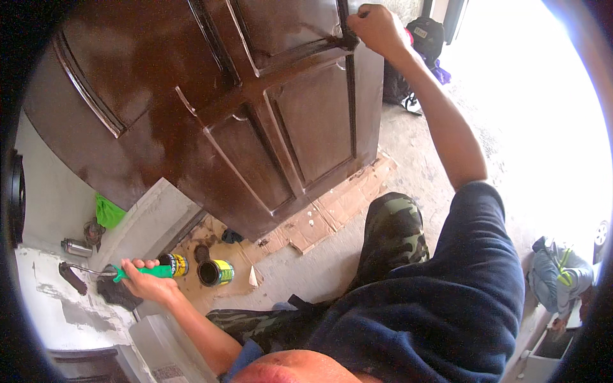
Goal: The person paints a wooden door with brown paint using a small roller and a brush. They apply paint to the panels and edges, occasionally switching between tools and dipping them into paint cans on the floor.
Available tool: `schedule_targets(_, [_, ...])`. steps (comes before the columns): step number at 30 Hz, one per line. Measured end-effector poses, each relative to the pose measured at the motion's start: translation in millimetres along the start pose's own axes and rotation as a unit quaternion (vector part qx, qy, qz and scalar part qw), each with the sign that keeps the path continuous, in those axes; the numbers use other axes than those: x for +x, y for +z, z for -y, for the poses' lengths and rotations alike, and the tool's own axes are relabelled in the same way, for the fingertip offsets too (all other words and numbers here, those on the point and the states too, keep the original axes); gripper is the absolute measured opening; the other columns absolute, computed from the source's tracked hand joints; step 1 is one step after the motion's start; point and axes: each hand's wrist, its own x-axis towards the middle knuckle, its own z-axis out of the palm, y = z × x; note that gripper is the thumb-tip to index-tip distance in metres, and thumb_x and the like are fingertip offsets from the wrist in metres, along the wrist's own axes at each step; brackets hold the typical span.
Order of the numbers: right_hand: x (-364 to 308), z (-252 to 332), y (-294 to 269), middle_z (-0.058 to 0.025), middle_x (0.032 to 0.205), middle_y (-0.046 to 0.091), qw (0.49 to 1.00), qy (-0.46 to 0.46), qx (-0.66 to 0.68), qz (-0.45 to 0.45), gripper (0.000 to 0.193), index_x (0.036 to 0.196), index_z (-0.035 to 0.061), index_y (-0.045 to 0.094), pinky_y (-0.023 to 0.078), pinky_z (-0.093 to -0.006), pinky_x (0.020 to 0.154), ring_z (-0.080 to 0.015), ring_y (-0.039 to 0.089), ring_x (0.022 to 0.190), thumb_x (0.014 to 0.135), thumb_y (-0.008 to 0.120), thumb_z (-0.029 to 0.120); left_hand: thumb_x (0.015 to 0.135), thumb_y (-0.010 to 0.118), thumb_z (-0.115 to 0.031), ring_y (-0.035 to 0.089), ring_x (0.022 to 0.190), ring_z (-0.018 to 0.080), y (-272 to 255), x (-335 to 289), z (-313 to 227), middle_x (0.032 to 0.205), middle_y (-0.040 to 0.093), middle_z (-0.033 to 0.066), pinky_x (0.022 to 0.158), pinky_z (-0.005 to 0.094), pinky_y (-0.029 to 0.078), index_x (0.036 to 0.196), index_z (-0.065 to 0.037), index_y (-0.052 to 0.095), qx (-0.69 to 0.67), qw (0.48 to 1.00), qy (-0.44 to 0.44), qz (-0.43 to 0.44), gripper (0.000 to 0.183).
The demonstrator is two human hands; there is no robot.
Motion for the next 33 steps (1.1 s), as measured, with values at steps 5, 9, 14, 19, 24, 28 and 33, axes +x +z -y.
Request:
schedule_targets(5, [-1.1, 10.1, -4.9, -0.0068, 0.059, 0.06, 0.999, 0.028, 0.041, 0.008, 0.024, 0.074, 0.0002, 0.066, 0.048, -0.0337, 0.049, -0.0152, 0.059, 0.053, 0.086, 0.065, 0.021, 0.099, 0.065, -0.023, 0.046, 0.059, 0.0113, 2.5, 6.8, 2.9, 0.075, 0.047, 0.002, 0.053, 0.0263, 0.042, 0.106, -0.002, 0.052, -0.013, 1.0, -0.007, -0.003, 0.026])
schedule_targets(9, [10.2, 10.6, -2.2, -0.0033, 0.059, 0.058, 0.998, -0.05, 0.023, 0.025, 0.023, 0.074, 0.0029, 0.065, 0.046, -0.0306, 0.05, -0.0126, 0.056, 0.053, 0.089, 0.064, 0.021, 0.099, 0.065, -0.023, 0.045, 0.059, 0.0109, 1.9, 5.4, -0.5, 0.075, 0.047, 0.0019, 0.053, 0.0264, 0.042, 0.106, -0.001, 0.052, -0.016, 1.0, 0.0, -0.001, 0.026])
schedule_targets(14, [65.5, 13.9, -12.8, -0.003, 0.065, 0.058, 0.967, -0.199, 0.13, -0.088, 0.023, 0.085, -0.0005, 0.065, 0.043, -0.0298, 0.052, -0.0108, 0.052, 0.058, 0.094, 0.062, 0.02, 0.1, 0.063, -0.022, 0.045, 0.059, 0.0103, 4.8, 3.2, -4.8, 0.075, 0.047, 0.0017, 0.052, 0.0262, 0.041, 0.105, -0.002, 0.051, 0.003, 1.0, -0.002, -0.015, 0.024])
schedule_targets(19, [38.6, -14.1, -2.9, -0.0099, 0.066, 0.06, 0.964, -0.245, 0.05, -0.089, 0.025, 0.088, -0.0011, 0.067, 0.048, -0.0317, 0.062, -0.0095, 0.055, 0.065, 0.089, 0.068, 0.024, 0.1, 0.062, -0.025, 0.044, 0.058, 0.0097, 6.1, 5.3, -1.6, 0.075, 0.047, 0.0012, 0.051, 0.0258, 0.04, 0.105, -0.002, 0.05, -0.007, 1.0, -0.009, -0.012, 0.026])
schedule_targets(24, [-10.5, -50.0, 8.2, -0.0204, 0.071, 0.066, 0.987, -0.151, -0.046, 0.017, 0.025, 0.08, 0.0019, 0.069, 0.053, -0.04, 0.07, -0.0283, 0.067, 0.069, 0.08, 0.069, 0.027, 0.099, 0.062, -0.029, 0.044, 0.056, 0.0099, 9.2, 1.7, 2.1, 0.075, 0.046, 0.0011, 0.049, 0.0263, 0.04, 0.104, -0.004, 0.05, 0.004, 1.0, -0.005, -0.021, 0.029])
schedule_targets(28, [90.1, -4.0, -14.2, -0.0191, 0.064, 0.056, 0.968, -0.219, 0.08, -0.092, 0.029, 0.078, -0.0019, 0.067, 0.05, -0.0378, 0.064, -0.0171, 0.055, 0.062, 0.081, 0.068, 0.027, 0.099, 0.062, -0.031, 0.044, 0.054, 0.0103, 11.7, -1.7, 2.2, 0.075, 0.046, 0.0011, 0.047, 0.0265, 0.039, 0.104, -0.004, 0.05, 0.027, 0.999, -0.002, -0.018, 0.03])
schedule_targets(33, [209.9, 80.7, -41.9, -0.0053, 0.057, 0.053, 0.908, -0.328, 0.129, -0.227, 0.028, 0.068, -0.0038, 0.056, 0.042, -0.0375, 0.053, -0.0138, 0.051, 0.059, 0.084, 0.063, 0.018, 0.099, 0.062, -0.032, 0.043, 0.053, 0.0101, 14.5, 0.2, 8.8, 0.073, 0.046, 0.0004, 0.047, 0.0263, 0.039, 0.101, -0.005, 0.05, 0.02, 0.999, 0.0, -0.025, 0.029])
